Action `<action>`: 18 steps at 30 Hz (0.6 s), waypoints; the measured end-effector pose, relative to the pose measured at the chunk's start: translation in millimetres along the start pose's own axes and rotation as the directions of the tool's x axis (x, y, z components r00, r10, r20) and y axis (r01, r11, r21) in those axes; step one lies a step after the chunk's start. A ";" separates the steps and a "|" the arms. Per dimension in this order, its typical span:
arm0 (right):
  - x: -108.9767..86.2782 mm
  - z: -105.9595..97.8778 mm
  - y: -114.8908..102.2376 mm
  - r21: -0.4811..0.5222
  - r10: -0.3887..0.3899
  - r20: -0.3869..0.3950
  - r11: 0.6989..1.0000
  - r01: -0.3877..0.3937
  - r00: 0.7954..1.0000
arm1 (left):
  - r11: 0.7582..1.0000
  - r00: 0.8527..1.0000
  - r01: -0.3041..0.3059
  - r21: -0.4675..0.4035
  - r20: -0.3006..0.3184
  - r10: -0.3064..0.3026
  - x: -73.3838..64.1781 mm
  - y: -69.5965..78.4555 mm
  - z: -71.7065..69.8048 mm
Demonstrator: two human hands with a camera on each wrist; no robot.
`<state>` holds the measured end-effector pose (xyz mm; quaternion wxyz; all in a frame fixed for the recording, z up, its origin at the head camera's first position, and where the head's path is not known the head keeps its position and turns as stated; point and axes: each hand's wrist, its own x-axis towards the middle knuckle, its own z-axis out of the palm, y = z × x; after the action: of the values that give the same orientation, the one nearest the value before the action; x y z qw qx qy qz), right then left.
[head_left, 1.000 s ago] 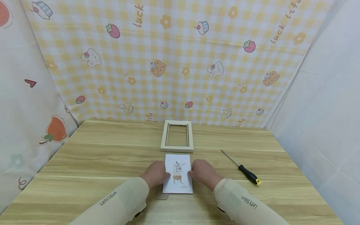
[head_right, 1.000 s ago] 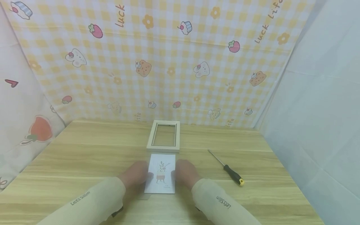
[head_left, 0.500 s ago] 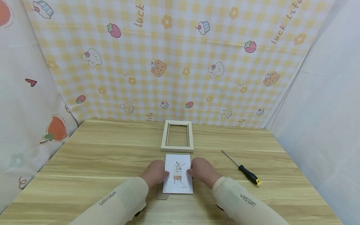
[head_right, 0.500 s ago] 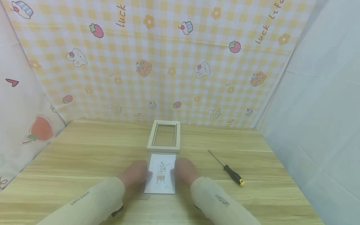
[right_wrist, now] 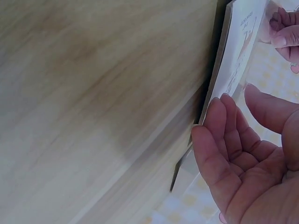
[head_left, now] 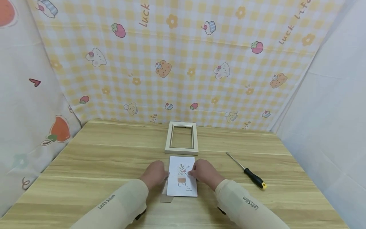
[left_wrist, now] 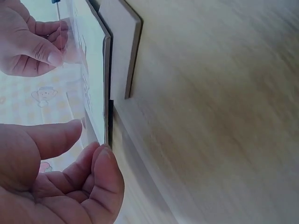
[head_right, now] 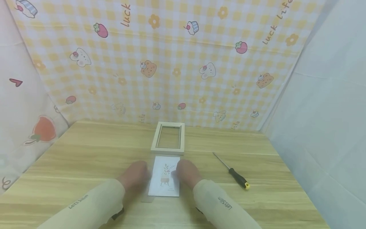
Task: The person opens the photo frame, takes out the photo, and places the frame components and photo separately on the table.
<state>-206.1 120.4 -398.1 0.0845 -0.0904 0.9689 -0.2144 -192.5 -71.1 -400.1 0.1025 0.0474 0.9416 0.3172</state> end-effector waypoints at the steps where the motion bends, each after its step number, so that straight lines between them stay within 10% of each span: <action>1: 0.1 -0.1 -1.0 0.005 0.001 -0.001 1.000 -0.001 1.000 | 1.000 1.000 0.003 -0.003 0.000 -0.003 0.4 -0.9 -0.3; 18: 14.4 11.1 -17.5 -0.013 -0.001 0.013 1.000 0.001 1.000 | 1.000 0.998 -0.014 -0.009 -0.065 0.013 -3.3 -21.2 -12.5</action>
<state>-215.4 97.3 -402.2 0.0900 -0.0928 0.9697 -0.2075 -192.6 -95.7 -402.8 0.0698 0.0430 0.9427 0.3235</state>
